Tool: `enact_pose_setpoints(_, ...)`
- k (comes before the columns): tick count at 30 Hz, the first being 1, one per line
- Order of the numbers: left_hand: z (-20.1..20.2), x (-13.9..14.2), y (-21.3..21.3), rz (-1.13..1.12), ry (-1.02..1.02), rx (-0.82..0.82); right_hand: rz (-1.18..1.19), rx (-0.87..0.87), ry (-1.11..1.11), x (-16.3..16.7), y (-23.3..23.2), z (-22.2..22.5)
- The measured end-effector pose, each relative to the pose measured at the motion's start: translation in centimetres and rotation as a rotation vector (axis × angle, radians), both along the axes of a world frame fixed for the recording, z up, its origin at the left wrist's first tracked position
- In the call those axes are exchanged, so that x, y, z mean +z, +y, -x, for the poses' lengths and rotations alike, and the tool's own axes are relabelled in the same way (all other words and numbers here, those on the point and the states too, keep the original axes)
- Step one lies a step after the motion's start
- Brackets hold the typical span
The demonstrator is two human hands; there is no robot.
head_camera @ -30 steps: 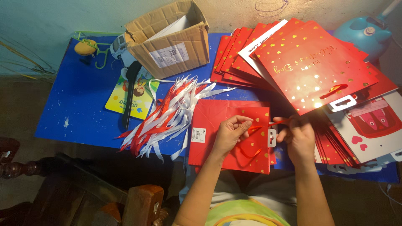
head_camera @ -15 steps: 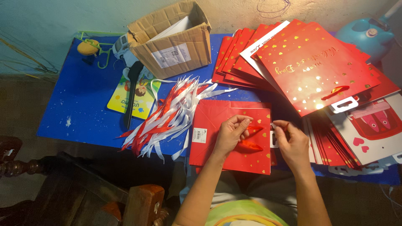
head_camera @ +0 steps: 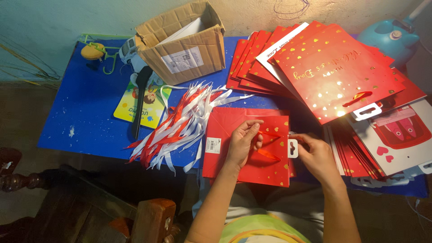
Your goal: The person assembles red Valentine's Day gift bags by threading red and white ribbons through the handle slots and tying them. The person handles multiple bags and ribbons on a blue table, stacking completed bags to the side.
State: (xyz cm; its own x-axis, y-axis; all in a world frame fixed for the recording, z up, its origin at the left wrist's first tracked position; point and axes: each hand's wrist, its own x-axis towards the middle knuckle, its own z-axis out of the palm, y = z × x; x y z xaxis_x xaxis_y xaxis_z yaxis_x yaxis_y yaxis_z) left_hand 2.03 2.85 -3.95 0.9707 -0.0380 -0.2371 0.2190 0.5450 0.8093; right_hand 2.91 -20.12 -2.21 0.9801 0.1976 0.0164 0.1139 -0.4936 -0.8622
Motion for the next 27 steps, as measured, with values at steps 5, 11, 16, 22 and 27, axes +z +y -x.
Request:
enact_pose_setpoints(5,0.0,0.0,0.1,0.002,-0.03,-0.015,0.073,-0.097,0.072,0.3,0.7,0.2)
enact_pose_setpoints(11,0.1,0.3,-0.3,-0.121,-0.014,-0.078,0.046,-0.259,-0.112,0.0,1.4,0.5)
enact_pose_setpoints(16,0.1,0.6,-0.8,-0.229,-0.047,-0.13,-0.175,-0.393,-0.112,-0.3,2.0,0.6)
enact_pose_setpoints(22,0.7,1.2,-1.8,-0.373,-0.042,-0.131,-0.443,-0.351,-0.228,-0.4,2.2,0.7)
enact_pose_setpoints(27,0.8,1.4,-1.9,-0.405,-0.051,-0.136,-0.651,-0.304,-0.173,-0.2,2.2,0.7)
